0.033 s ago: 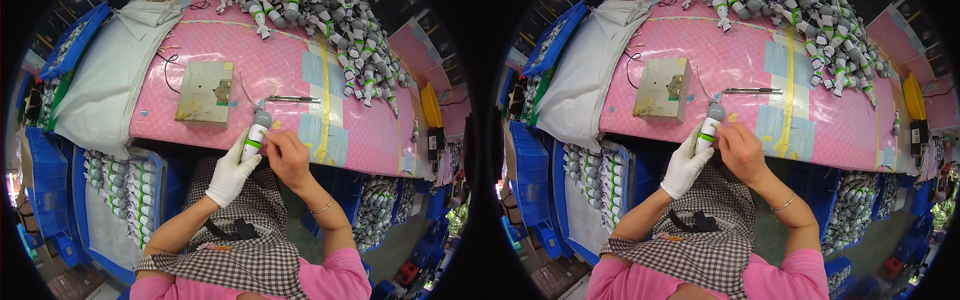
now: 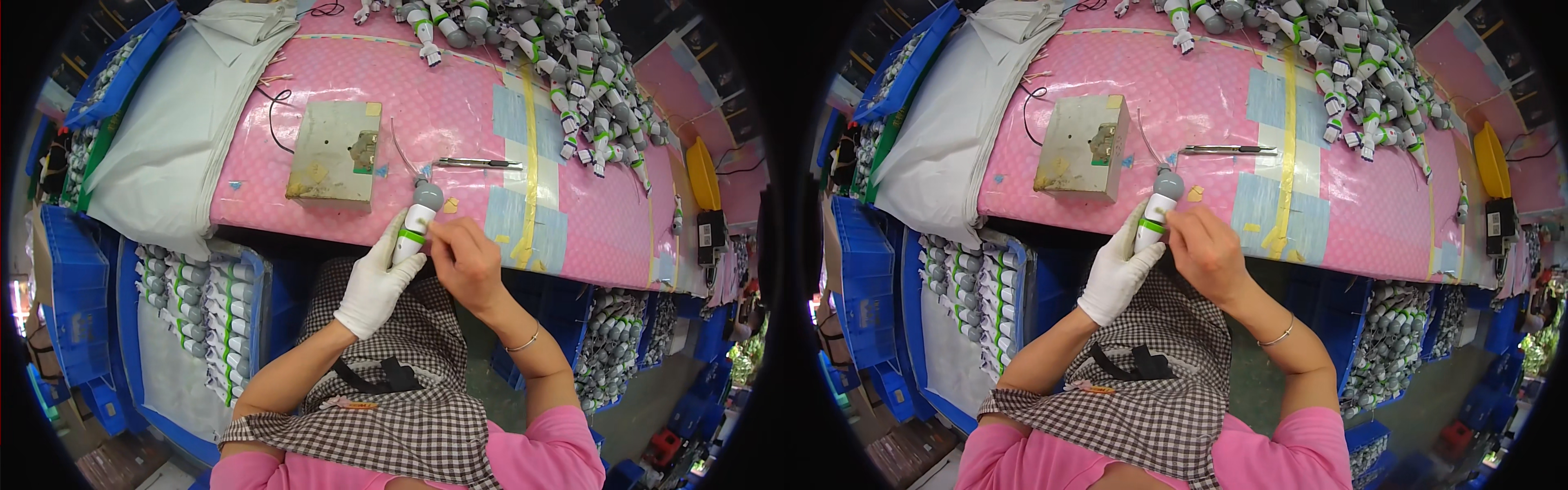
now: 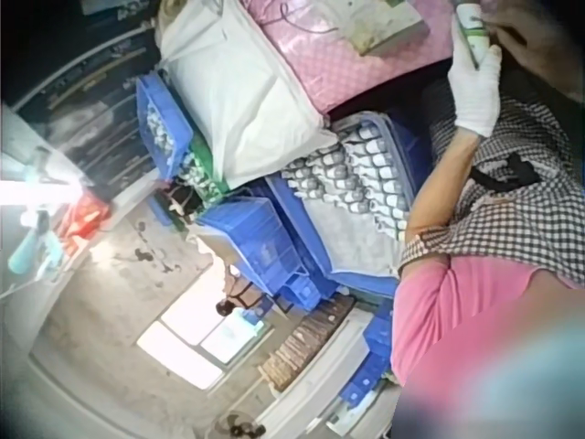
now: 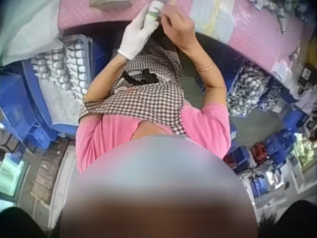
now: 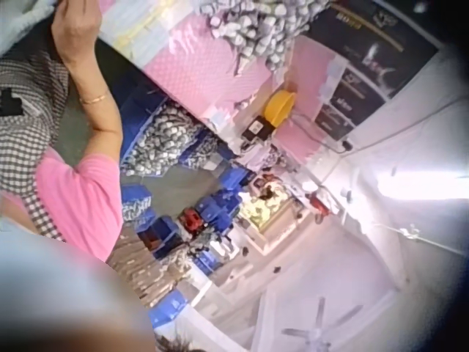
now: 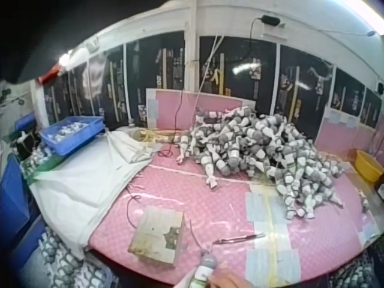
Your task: Assemble small toy robot figures on a factory assembly line, fitting pieces together and placing them in trays.
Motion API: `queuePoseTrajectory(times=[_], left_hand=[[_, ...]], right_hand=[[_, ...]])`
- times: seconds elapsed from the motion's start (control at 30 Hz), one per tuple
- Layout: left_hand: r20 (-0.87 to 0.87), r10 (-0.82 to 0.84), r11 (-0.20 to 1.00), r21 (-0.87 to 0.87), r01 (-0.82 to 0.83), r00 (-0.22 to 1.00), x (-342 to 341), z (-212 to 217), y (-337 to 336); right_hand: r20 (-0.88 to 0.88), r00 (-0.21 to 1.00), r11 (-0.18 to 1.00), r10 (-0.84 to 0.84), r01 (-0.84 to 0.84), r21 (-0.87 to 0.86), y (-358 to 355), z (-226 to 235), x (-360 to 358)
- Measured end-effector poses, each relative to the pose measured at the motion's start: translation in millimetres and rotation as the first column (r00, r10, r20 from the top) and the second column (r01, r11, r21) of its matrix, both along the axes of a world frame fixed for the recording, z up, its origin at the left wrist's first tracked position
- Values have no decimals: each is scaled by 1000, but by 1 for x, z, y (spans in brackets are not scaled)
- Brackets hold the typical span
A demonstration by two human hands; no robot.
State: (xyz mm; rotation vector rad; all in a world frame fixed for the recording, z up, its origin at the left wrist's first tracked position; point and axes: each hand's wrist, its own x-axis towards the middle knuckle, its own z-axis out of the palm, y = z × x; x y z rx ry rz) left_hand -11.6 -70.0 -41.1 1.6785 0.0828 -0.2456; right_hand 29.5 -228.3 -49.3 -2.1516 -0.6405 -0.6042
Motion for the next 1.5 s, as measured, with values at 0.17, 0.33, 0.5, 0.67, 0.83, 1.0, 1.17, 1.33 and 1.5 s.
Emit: queuePoseTrajectory(times=[0.17, 0.33, 0.5, 0.67, 0.83, 1.0, 1.17, 1.33, 1.5], left_hand=[[-13, 5, 993, -116, -6, 1000, 1, -7, 1], [-66, -21, 984, -180, 8, 998, 2, -6, 2], [-75, -25, 976, -217, 8, 997, 1, -4, 3], [-23, -83, 925, 371, 86, 996, -1, 19, 1], [180, -155, 716, 698, -15, 971, -4, 22, -1], [121, -166, 699, 714, 30, 979, -2, 28, -2], [112, -163, 696, 717, 33, 980, -3, 29, -1], [145, -203, 649, 761, 22, 968, -4, 25, 0], [150, -222, 616, 788, 19, 963, -4, 28, 1]], right_hand=[[31, 1000, 999, 4, -5, 40, 1, -4, 2], [62, 997, 997, 38, -42, 61, 1, -7, 2], [73, 994, 994, 78, -83, 67, 2, -6, 2], [67, 993, 996, 93, -92, -4, -2, 1, -1], [90, 992, 993, 84, -76, -85, -4, 6, 2], [57, 998, 995, 25, -19, -94, -7, 8, 4], [35, 998, 993, 55, -51, -104, -2, 10, -1], [-31, 993, 988, 117, -119, -103, -1, 16, -4], [-5, 994, 986, 112, -112, -125, -3, 18, -3]])
